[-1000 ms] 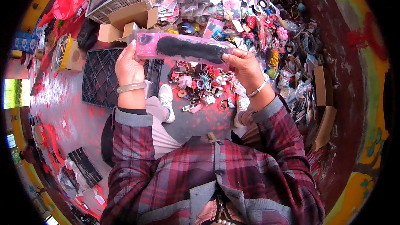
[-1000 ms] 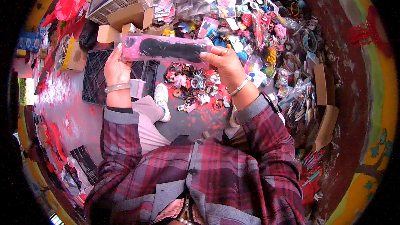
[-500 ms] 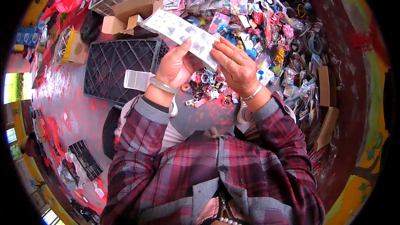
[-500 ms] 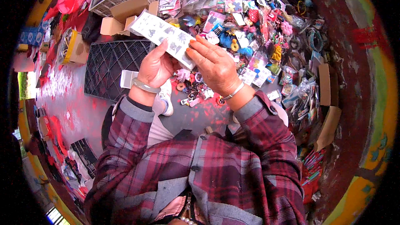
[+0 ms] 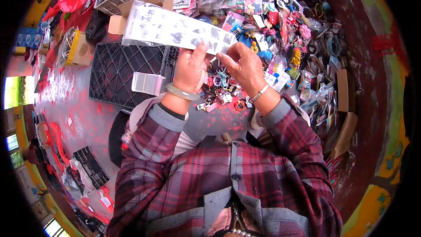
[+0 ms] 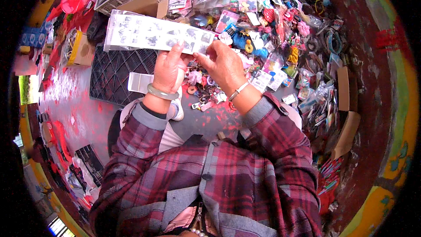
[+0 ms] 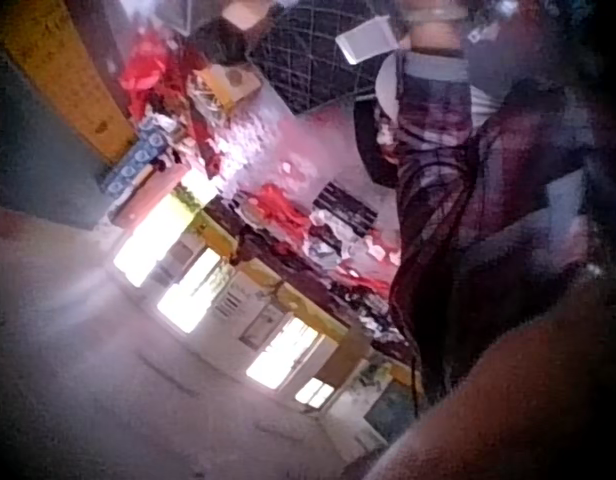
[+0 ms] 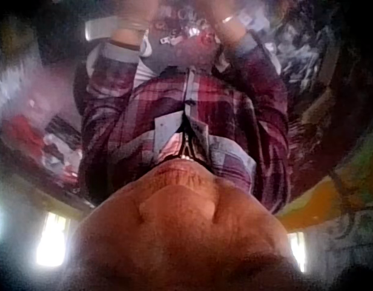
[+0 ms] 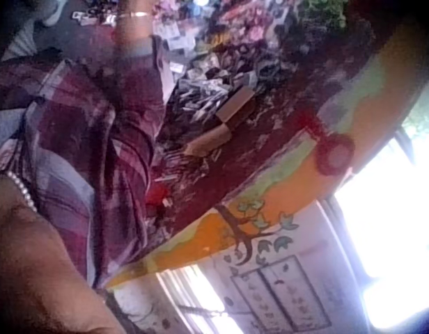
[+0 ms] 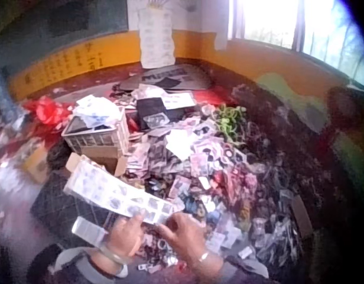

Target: The person sits on the floor and sorts through a large pile of miscellaneous items, including hair accessories and packaged goods. They pick up various objects, inspect them, and place them into a black plastic crate.

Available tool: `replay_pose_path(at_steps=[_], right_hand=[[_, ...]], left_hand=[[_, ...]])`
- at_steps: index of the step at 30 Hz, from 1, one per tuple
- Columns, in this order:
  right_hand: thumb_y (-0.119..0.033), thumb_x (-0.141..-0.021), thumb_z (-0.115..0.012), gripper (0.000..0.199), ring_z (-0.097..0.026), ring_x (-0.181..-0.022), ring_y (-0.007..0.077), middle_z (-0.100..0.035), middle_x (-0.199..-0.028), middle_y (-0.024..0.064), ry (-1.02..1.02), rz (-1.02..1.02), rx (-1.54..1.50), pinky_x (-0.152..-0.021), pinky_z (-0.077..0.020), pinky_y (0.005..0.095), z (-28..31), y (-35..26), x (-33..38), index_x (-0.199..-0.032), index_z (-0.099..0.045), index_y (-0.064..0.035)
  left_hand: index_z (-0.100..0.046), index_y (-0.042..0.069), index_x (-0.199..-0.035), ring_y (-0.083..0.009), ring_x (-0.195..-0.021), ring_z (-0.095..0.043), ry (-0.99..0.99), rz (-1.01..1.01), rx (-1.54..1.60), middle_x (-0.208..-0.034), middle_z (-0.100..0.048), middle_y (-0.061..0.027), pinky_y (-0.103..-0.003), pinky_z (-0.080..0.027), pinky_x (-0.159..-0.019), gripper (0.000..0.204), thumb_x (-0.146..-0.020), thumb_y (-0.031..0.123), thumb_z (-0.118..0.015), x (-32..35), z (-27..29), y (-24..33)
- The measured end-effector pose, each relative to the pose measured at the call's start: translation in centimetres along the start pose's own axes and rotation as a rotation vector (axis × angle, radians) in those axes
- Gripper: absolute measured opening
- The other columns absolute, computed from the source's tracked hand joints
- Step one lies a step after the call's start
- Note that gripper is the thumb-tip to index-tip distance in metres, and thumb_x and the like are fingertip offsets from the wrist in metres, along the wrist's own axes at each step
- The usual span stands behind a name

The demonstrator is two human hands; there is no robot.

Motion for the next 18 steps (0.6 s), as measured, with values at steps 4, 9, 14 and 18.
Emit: replay_pose_path(at_steps=[4, 9, 14, 18], right_hand=[[-0.036, -0.073, -0.067, 0.035, -0.060, -0.062, 0.0312, -0.060, -0.065, 0.0141, -0.019, -0.041, -0.009, -0.055, -0.0449, 0.0392, -0.5, 0.6, -0.2, -0.073, -0.057, -0.0019], [-0.035, -0.073, -0.065, 0.034, -0.061, -0.064, 0.0315, -0.060, -0.065, 0.0159, -0.083, -0.119, -0.133, -0.057, -0.0461, 0.0388, -1.6, 2.3, -0.3, -0.074, -0.059, -0.0017], [-0.030, -0.071, -0.060, 0.028, -0.061, -0.064, 0.0309, -0.061, -0.066, 0.0170, -0.090, -0.207, -0.138, -0.059, -0.0469, 0.0377, -2.3, 3.7, -0.1, -0.074, -0.063, -0.0020], [-0.026, -0.067, -0.059, 0.024, -0.061, -0.061, 0.0284, -0.061, -0.063, 0.0161, -0.091, -0.284, -0.207, -0.058, -0.0468, 0.0365, -2.7, 4.8, -0.1, -0.071, -0.065, -0.0028]], left_hand=[[-0.048, 0.003, -0.112, -0.0170, -0.100, -0.052, -0.011, 0.006, -0.133, -0.108, -0.052, -0.0062, -0.033, -0.043, -0.088, 0.024, -0.089, 0.008, -0.049, 0.6, -0.3, -1.0], [-0.050, 0.003, -0.110, -0.0155, -0.098, -0.053, -0.067, -0.035, -0.231, -0.105, -0.054, -0.0053, -0.031, -0.043, -0.087, 0.022, -0.088, 0.008, -0.049, 0.5, 0.0, -1.6], [-0.050, 0.004, -0.110, -0.0162, -0.098, -0.053, -0.052, -0.025, -0.332, -0.105, -0.054, -0.0055, -0.031, -0.043, -0.086, 0.022, -0.088, 0.008, -0.049, 0.7, 0.5, -2.8], [-0.049, 0.005, -0.112, -0.0174, -0.099, -0.053, -0.065, 0.038, -0.189, -0.107, -0.054, -0.0059, -0.033, -0.043, -0.087, 0.023, -0.089, 0.008, -0.048, 0.6, 0.4, -3.6]])
Point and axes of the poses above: each hand's wrist, its own x-axis away from the middle knuckle, its own z-axis out of the back of the hand, y = z × x, the point moved 7 cm from there along -x, towards the middle knuckle
